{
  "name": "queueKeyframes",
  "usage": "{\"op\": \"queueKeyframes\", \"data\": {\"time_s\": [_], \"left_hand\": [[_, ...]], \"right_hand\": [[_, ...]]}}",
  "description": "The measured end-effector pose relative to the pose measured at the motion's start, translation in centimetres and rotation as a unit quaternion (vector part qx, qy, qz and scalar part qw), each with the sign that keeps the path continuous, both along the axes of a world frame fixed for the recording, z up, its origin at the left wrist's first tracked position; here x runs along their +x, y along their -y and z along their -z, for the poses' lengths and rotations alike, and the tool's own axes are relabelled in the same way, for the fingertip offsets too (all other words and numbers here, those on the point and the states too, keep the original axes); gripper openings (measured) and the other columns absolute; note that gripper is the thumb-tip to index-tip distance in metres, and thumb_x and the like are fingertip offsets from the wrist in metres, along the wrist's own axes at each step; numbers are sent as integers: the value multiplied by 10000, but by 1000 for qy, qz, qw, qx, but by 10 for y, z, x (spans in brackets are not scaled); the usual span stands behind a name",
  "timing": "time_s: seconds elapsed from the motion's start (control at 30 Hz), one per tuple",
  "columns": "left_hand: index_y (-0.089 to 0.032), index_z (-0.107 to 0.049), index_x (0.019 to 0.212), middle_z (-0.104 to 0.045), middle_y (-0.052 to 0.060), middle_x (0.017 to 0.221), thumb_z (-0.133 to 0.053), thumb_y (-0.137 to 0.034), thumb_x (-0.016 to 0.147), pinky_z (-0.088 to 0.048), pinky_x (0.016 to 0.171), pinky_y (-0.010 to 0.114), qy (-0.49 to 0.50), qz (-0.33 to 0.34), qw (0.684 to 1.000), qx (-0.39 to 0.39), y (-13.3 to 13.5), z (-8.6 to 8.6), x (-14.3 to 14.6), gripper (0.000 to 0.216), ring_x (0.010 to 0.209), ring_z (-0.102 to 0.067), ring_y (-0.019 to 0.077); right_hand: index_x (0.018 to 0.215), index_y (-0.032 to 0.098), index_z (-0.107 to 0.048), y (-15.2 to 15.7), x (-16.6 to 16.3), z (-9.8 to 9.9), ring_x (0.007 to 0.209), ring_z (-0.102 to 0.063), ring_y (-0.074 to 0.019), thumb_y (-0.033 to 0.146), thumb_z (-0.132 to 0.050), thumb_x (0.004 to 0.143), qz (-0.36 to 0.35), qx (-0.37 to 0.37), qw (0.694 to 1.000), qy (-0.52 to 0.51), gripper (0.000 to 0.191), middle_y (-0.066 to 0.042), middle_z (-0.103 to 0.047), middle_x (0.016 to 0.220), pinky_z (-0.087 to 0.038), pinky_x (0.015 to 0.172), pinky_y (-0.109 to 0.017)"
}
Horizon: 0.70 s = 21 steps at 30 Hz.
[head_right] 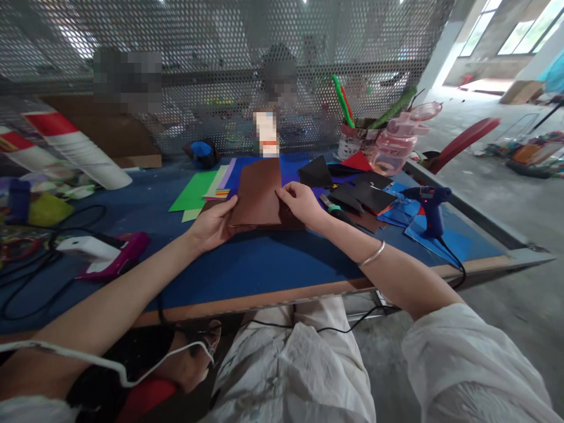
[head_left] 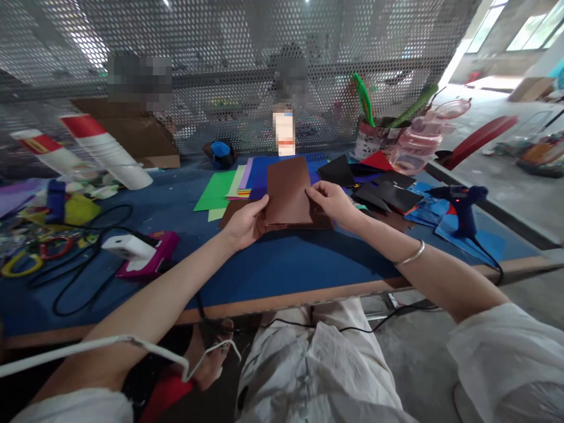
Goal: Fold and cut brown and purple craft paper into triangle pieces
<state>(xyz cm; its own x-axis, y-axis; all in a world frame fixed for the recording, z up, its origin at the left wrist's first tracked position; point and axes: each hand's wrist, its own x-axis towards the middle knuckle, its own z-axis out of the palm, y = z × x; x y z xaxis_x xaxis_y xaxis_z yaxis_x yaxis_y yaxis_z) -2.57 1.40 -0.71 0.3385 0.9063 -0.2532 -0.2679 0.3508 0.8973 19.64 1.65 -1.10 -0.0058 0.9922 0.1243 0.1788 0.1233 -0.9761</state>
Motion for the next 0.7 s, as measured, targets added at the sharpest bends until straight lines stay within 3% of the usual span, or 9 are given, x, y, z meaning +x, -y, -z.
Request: {"op": "queueKeyframes", "data": {"time_s": [0.13, 0.3, 0.5, 0.7], "left_hand": [[-146, -626, 1459, -795, 141, 1254, -392, -359, 1123, -611, 1071, 467, 12, -3, 1000, 15, -2, 1, -3, 461, 1145, -770, 276], [-200, -631, 1469, -779, 152, 1297, -341, -592, 1103, -590, 1075, 543, 48, 76, 996, 5, -4, 8, -8, 610, 1178, -755, 330], [-236, -674, 1411, -781, 129, 1296, -407, -559, 1101, -593, 1074, 528, 56, 129, 990, 15, -3, 13, -12, 521, 1196, -748, 308], [-235, -723, 1322, -766, 139, 1320, -459, -622, 1064, -561, 1090, 625, 49, 136, 989, 21, 1, 12, -9, 535, 1253, -712, 367]], "right_hand": [[743, 212, -537, 2, -3, -2, 529, -526, -86, 223, -640, 1000, 7, -16, 1000, 0, 278, 54, -542, 616, -421, 497, -212], [770, 218, -537, 1, -4, 1, 505, -533, -89, 200, -641, 977, -2, -10, 1000, -11, 232, 58, -566, 597, -419, 481, -210], [875, 247, -534, -1, -3, 6, 474, -504, -104, 237, -700, 924, -1, -15, 1000, -24, 173, 71, -573, 577, -420, 469, -232], [895, 255, -509, 2, -5, 8, 539, -548, -110, 254, -711, 901, -5, -12, 999, -44, 202, 66, -593, 641, -434, 501, -235]]}}
